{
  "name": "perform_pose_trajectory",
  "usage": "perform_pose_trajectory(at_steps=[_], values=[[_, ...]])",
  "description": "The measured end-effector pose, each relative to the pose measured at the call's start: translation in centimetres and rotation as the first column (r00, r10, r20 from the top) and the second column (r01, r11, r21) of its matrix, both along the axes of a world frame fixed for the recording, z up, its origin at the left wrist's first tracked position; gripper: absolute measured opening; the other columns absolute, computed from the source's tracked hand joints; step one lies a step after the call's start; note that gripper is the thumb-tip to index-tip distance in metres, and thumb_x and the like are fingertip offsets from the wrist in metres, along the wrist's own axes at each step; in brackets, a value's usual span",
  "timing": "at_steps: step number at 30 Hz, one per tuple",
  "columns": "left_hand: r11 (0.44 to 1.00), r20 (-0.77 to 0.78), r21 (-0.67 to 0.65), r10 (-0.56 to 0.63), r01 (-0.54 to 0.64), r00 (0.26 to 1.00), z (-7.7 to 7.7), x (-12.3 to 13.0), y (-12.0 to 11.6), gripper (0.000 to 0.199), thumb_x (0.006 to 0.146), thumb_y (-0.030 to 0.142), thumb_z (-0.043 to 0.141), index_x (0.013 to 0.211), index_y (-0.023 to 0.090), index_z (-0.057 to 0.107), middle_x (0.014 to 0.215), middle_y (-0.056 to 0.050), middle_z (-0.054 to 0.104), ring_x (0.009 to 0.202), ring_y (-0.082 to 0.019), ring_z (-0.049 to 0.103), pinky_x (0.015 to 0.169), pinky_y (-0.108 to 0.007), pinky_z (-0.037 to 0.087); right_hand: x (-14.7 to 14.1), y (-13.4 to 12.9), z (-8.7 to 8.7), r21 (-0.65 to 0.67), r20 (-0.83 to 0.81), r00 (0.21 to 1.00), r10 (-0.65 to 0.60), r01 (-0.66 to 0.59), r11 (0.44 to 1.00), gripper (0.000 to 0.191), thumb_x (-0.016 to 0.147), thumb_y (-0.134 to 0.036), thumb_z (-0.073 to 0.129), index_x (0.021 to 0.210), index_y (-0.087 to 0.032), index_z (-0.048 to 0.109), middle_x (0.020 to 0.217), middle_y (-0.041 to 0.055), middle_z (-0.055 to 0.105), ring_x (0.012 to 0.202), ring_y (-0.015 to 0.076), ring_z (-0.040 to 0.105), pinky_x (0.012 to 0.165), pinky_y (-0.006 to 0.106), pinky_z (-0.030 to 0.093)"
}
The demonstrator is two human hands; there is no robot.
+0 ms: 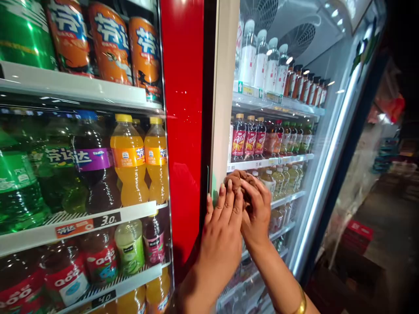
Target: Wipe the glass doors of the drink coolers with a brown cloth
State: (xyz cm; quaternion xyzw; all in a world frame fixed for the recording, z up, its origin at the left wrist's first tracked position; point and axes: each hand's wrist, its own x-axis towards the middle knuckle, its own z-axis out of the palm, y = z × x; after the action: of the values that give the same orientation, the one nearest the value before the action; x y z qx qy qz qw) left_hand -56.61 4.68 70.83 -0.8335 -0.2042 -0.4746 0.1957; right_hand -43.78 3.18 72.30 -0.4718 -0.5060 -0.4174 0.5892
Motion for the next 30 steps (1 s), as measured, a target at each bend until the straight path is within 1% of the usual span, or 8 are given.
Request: perform_pose_trajectory(at_steps=[7, 13, 15, 17, 21, 23, 26, 30], values=[[0.992, 0.134, -0.004, 0.123, -0.123, 0.983, 4.2, 4.6, -0.5, 0.06, 0.105, 0.032, 0.038, 0.161, 0.01, 0.031, 0.168, -0.015, 0.032, 0.161, -0.029, 0.015, 0.131, -0.055, 0.022, 4.6, 0.9, 5.0, 0.151, 0.179, 0.983, -0.041, 0.014, 0.988, 0.035, 0.097, -0.024, 0.06, 0.13, -0.036, 0.063, 0.14, 0.0039, 0.061, 0.133, 0.0258, 0.052, 0.11, 0.05, 0.046], [0.979, 0.167, 0.07, 0.18, -0.194, 0.969, 3.3, 6.8, 0.1, 0.075, 0.105, 0.054, 0.028, 0.163, 0.006, 0.022, 0.165, -0.023, 0.032, 0.16, -0.036, 0.017, 0.131, -0.064, 0.01, 6.6, 0.6, 2.1, 0.038, 0.348, 0.933, 0.089, -0.109, 0.993, 0.048, 0.104, -0.031, 0.039, 0.15, -0.03, 0.049, 0.155, 0.0053, 0.048, 0.152, 0.0334, 0.032, 0.123, 0.059, 0.033], [0.983, 0.172, 0.043, 0.17, -0.18, 0.97, 3.9, 6.8, -0.2, 0.077, 0.105, 0.059, 0.023, 0.164, 0.011, 0.018, 0.168, -0.021, 0.028, 0.161, -0.034, 0.013, 0.13, -0.064, 0.009, 7.4, 0.9, 3.0, 0.054, 0.431, 0.899, 0.071, -0.104, 0.993, 0.051, 0.104, -0.032, 0.036, 0.154, -0.029, 0.046, 0.156, 0.005, 0.048, 0.155, 0.0342, 0.026, 0.126, 0.062, 0.025], [0.99, 0.234, -0.006, 0.137, -0.139, 0.963, 6.2, 6.8, -0.8, 0.079, 0.103, 0.063, 0.016, 0.165, 0.016, 0.017, 0.17, -0.017, 0.024, 0.161, -0.031, 0.009, 0.131, -0.063, 0.009, 8.1, 1.5, 6.5, 0.092, 0.474, 0.88, 0.022, -0.075, 0.993, 0.052, 0.103, -0.039, 0.042, 0.154, -0.031, 0.045, 0.157, 0.0049, 0.048, 0.156, 0.0334, 0.026, 0.126, 0.062, 0.026], [0.998, 0.428, -0.01, 0.055, -0.056, 0.902, 13.4, 8.1, -1.3, 0.082, 0.1, 0.068, 0.007, 0.163, 0.02, 0.026, 0.171, -0.011, 0.023, 0.162, -0.026, 0.006, 0.132, -0.058, 0.005, 9.1, 2.4, 17.3, 0.118, 0.526, 0.85, -0.029, -0.039, 0.992, 0.046, 0.102, -0.036, 0.049, 0.148, -0.041, 0.051, 0.158, -0.0005, 0.049, 0.149, 0.0261, 0.039, 0.118, 0.048, 0.039], [0.998, 0.452, 0.001, 0.062, -0.07, 0.89, 16.8, 9.3, -0.8, 0.086, 0.099, 0.069, 0.005, 0.161, 0.016, 0.031, 0.17, -0.014, 0.026, 0.162, -0.027, 0.007, 0.132, -0.058, 0.006, 9.9, 2.1, 21.4, 0.134, 0.556, 0.828, -0.065, -0.012, 0.991, 0.045, 0.101, -0.034, 0.052, 0.145, -0.041, 0.055, 0.158, -0.001, 0.05, 0.145, 0.0263, 0.043, 0.113, 0.047, 0.043], [0.989, 0.402, 0.05, 0.11, -0.142, 0.909, 20.7, 11.3, 0.0, 0.091, 0.098, 0.07, 0.004, 0.158, 0.009, 0.035, 0.168, -0.019, 0.03, 0.161, -0.029, 0.011, 0.132, -0.057, 0.008, 11.9, 1.2, 23.8, 0.132, 0.529, 0.845, -0.084, 0.016, 0.991, 0.045, 0.099, -0.031, 0.054, 0.144, -0.035, 0.057, 0.156, 0.0008, 0.052, 0.139, 0.0267, 0.048, 0.11, 0.045, 0.045], [0.965, 0.262, 0.187, 0.133, -0.186, 0.956, 23.8, 13.0, 0.7, 0.081, 0.101, 0.068, 0.011, 0.15, 0.013, 0.046, 0.167, -0.016, 0.034, 0.161, -0.025, 0.014, 0.133, -0.052, 0.011, 14.0, 0.7, 23.5, 0.165, 0.385, 0.918, -0.091, 0.029, 0.986, 0.045, 0.093, -0.027, 0.058, 0.138, -0.027, 0.062, 0.141, 0.008, 0.063, 0.128, 0.0301, 0.055, 0.105, 0.048, 0.047]])
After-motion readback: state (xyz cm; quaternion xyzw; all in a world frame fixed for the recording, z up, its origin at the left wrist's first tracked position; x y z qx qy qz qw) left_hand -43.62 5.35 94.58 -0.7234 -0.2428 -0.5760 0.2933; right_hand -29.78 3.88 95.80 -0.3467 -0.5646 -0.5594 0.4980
